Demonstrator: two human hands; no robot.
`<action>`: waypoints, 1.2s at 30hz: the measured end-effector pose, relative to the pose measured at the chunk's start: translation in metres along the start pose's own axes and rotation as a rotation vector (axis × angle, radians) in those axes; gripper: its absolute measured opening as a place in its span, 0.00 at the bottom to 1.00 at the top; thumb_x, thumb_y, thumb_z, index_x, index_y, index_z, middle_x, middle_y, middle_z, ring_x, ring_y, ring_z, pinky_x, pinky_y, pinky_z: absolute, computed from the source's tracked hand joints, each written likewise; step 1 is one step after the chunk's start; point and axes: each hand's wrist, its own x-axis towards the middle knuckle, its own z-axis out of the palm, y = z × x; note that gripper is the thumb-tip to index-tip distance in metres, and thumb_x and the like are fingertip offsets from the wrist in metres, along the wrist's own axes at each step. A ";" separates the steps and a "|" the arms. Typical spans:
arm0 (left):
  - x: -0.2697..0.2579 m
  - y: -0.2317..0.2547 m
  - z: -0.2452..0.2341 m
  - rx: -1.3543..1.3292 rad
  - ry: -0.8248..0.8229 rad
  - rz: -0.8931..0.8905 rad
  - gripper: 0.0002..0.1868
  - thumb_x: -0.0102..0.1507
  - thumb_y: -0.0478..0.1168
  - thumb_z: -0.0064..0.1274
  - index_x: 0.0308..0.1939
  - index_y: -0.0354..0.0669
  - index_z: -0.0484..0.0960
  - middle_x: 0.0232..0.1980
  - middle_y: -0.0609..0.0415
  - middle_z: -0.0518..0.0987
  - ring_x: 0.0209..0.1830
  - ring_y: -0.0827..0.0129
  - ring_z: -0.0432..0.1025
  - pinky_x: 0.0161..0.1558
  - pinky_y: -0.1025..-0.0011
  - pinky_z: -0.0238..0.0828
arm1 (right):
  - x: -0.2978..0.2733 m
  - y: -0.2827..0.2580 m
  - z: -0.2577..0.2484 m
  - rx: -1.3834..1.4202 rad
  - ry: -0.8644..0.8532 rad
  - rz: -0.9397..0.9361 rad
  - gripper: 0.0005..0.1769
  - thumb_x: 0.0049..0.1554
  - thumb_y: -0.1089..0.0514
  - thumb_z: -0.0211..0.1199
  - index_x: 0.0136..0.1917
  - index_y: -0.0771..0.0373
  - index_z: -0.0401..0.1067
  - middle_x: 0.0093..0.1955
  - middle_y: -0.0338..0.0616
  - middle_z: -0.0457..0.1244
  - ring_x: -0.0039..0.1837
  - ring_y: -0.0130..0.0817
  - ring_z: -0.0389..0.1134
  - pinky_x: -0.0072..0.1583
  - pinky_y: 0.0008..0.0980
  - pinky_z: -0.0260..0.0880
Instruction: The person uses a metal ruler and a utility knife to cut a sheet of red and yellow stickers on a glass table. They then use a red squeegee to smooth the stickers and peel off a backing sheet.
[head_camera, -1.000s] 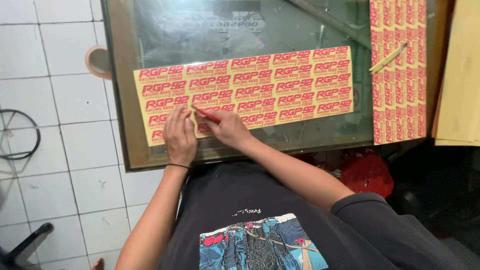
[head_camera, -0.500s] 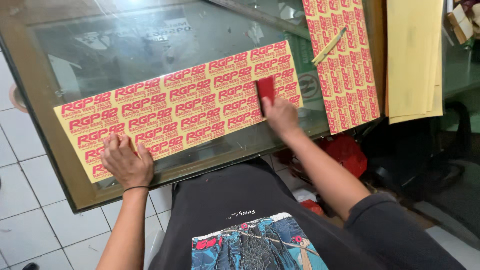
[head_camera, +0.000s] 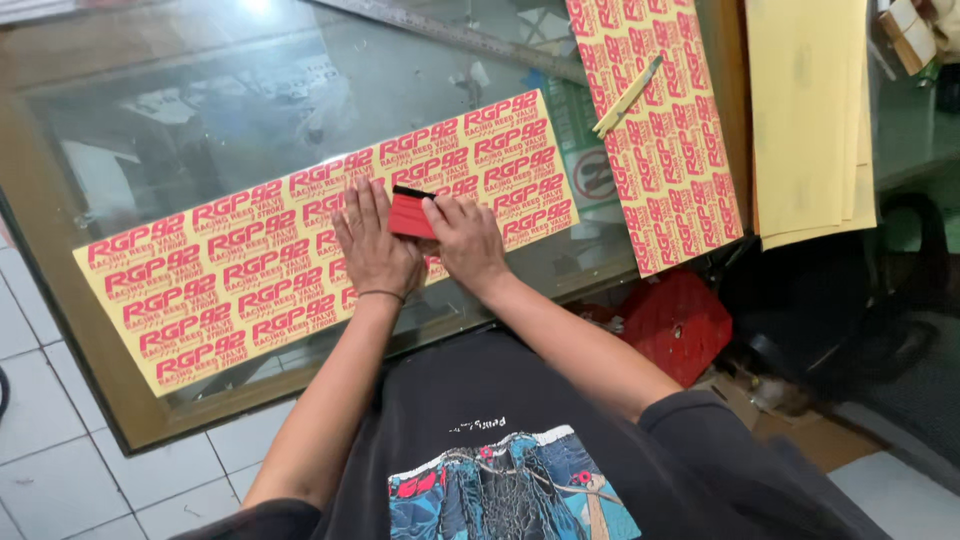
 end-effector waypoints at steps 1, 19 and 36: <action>0.001 0.000 0.005 -0.001 0.005 0.007 0.41 0.64 0.41 0.41 0.82 0.36 0.53 0.85 0.39 0.49 0.85 0.47 0.41 0.79 0.46 0.27 | 0.001 0.019 -0.002 -0.006 0.006 0.001 0.23 0.57 0.57 0.58 0.66 0.57 0.73 0.57 0.43 0.62 0.56 0.45 0.64 0.47 0.40 0.64; -0.008 0.000 0.013 0.009 0.328 -0.040 0.36 0.66 0.44 0.42 0.75 0.28 0.60 0.79 0.32 0.58 0.79 0.41 0.56 0.75 0.46 0.52 | 0.043 0.020 -0.014 0.077 -0.128 -0.066 0.22 0.54 0.63 0.52 0.61 0.60 0.75 0.55 0.45 0.63 0.54 0.44 0.66 0.48 0.40 0.62; -0.001 -0.001 0.013 0.029 0.174 -0.042 0.34 0.69 0.46 0.36 0.77 0.31 0.60 0.82 0.38 0.55 0.82 0.46 0.49 0.79 0.52 0.39 | 0.032 0.130 -0.050 0.399 -0.369 1.016 0.19 0.57 0.36 0.70 0.44 0.53 0.78 0.38 0.46 0.70 0.48 0.52 0.74 0.45 0.49 0.71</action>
